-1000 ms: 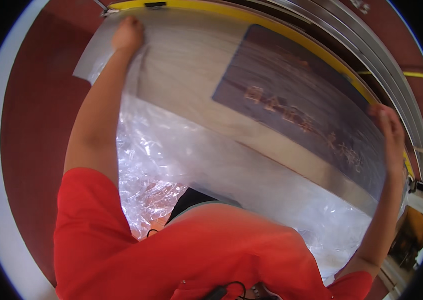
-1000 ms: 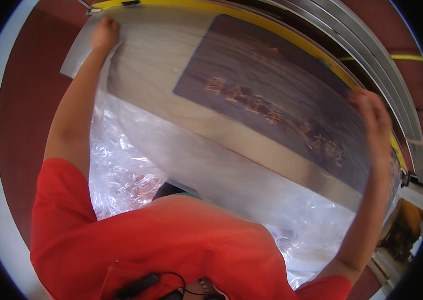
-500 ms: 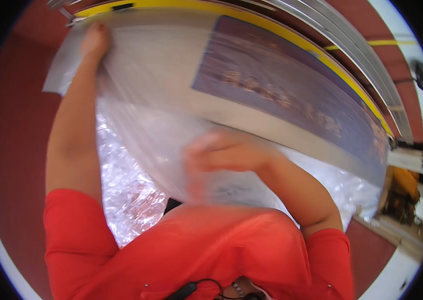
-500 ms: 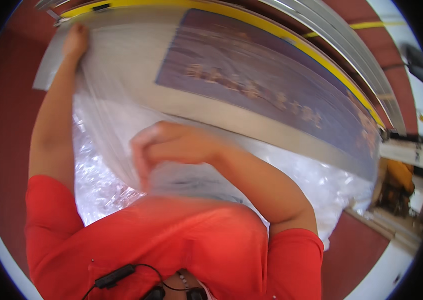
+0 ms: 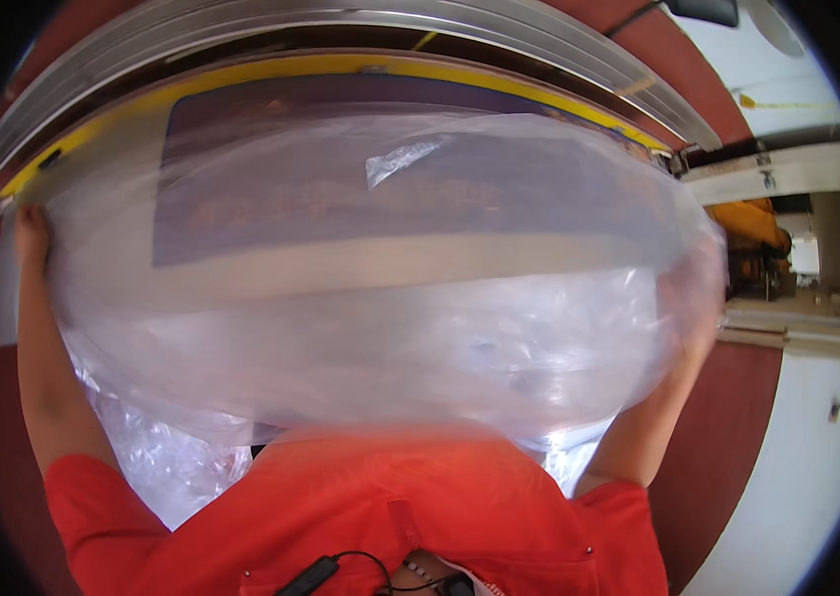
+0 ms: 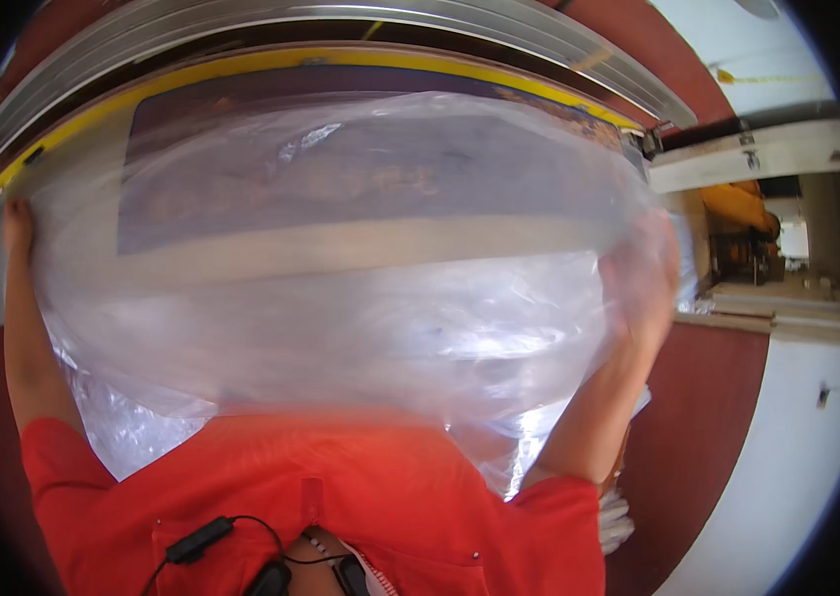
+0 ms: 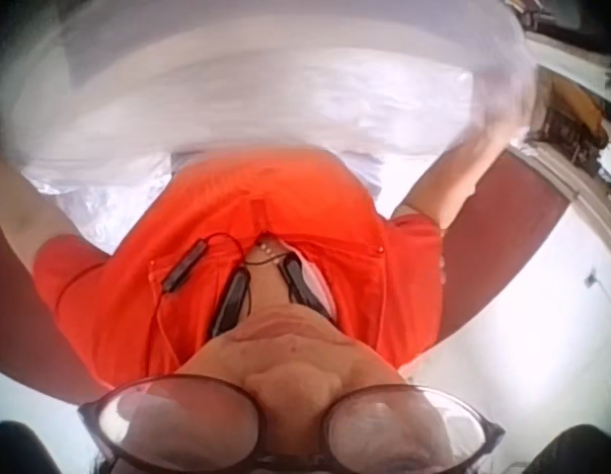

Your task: The person wraps a large rectangular sign with a transparent plastic sheet. They repeatedly smooth the plastic over the surface, lift and reposition it, and tuck the edges to cover the sign. The sign remains on a workbench throughout the process.

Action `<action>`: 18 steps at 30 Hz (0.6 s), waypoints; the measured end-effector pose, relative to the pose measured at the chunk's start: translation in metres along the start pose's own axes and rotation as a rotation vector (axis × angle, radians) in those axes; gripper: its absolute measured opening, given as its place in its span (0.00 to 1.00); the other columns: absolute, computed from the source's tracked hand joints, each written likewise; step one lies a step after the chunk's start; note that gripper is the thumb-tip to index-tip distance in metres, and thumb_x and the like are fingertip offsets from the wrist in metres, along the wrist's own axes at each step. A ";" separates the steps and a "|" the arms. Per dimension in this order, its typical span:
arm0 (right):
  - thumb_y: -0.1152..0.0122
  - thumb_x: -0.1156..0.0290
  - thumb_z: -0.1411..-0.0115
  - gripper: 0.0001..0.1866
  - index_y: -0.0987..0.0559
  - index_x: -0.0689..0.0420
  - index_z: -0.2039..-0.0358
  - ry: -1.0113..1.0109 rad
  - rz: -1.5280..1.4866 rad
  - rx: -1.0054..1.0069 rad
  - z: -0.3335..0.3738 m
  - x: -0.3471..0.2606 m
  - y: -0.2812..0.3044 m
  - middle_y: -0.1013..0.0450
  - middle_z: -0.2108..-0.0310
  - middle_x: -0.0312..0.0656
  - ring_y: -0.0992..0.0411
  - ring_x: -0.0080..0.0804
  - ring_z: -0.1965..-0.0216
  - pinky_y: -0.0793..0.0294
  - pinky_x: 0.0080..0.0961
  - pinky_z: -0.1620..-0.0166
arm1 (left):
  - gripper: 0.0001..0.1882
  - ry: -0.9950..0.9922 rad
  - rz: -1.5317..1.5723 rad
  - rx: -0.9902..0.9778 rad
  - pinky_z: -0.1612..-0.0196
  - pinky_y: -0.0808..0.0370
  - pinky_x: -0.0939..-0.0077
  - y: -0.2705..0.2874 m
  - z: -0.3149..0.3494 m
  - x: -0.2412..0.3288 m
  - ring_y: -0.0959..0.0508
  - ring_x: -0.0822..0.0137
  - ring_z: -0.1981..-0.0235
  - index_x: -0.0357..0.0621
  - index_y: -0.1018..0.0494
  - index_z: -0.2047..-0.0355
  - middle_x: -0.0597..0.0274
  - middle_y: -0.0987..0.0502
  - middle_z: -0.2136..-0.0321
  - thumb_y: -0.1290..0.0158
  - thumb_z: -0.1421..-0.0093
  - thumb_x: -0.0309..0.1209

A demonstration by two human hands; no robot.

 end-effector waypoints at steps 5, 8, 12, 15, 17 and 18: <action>0.47 0.65 0.50 0.08 0.32 0.55 0.79 -0.244 0.584 -0.180 -0.017 0.076 0.023 0.38 0.88 0.31 0.40 0.17 0.89 0.37 0.18 0.83 | 0.17 0.075 -0.017 -0.045 0.63 0.35 0.60 -0.019 -0.001 0.024 0.31 0.46 0.64 0.41 0.36 0.62 0.44 0.30 0.67 0.62 0.45 0.40; 0.46 0.65 0.52 0.10 0.31 0.58 0.76 0.133 1.324 -0.275 -0.024 0.038 -0.018 0.31 0.81 0.40 0.33 0.30 0.82 0.32 0.29 0.77 | 0.16 0.011 -0.028 -0.052 0.63 0.35 0.60 -0.006 -0.001 0.000 0.31 0.46 0.64 0.40 0.36 0.62 0.45 0.30 0.67 0.62 0.45 0.39; 0.46 0.60 0.55 0.22 0.32 0.59 0.61 0.754 1.098 -0.293 -0.027 -0.016 -0.122 0.36 0.59 0.48 0.39 0.43 0.56 0.40 0.36 0.55 | 0.16 -0.025 -0.012 -0.031 0.63 0.35 0.61 0.001 0.004 0.019 0.31 0.47 0.63 0.40 0.35 0.64 0.44 0.30 0.66 0.62 0.45 0.39; 0.48 0.49 0.55 0.34 0.40 0.55 0.51 0.841 1.047 -0.379 -0.008 0.001 -0.180 0.44 0.50 0.47 0.53 0.48 0.45 0.54 0.41 0.46 | 0.14 -0.037 -0.041 -0.030 0.64 0.35 0.64 0.002 0.002 0.037 0.30 0.49 0.66 0.39 0.35 0.67 0.46 0.30 0.69 0.60 0.45 0.38; 0.51 0.45 0.54 0.37 0.43 0.56 0.49 0.818 1.044 -0.683 0.053 0.005 -0.205 0.46 0.48 0.47 0.55 0.49 0.44 0.58 0.46 0.46 | 0.13 -0.060 -0.006 0.001 0.66 0.34 0.65 0.016 0.017 -0.004 0.30 0.51 0.69 0.38 0.35 0.69 0.47 0.30 0.71 0.60 0.44 0.37; 0.52 0.43 0.53 0.38 0.44 0.56 0.48 0.784 1.050 -0.826 0.075 0.012 -0.206 0.47 0.47 0.47 0.56 0.50 0.44 0.60 0.49 0.46 | 0.13 -0.090 0.020 0.006 0.67 0.34 0.66 0.018 0.020 -0.008 0.30 0.52 0.70 0.38 0.35 0.70 0.48 0.30 0.72 0.59 0.44 0.36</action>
Point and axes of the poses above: each hand's wrist, its own z-axis away from the middle knuckle, its own y-axis out of the back of the hand, x = y × z, the point moved 8 cm from there along -z, towards the middle knuckle
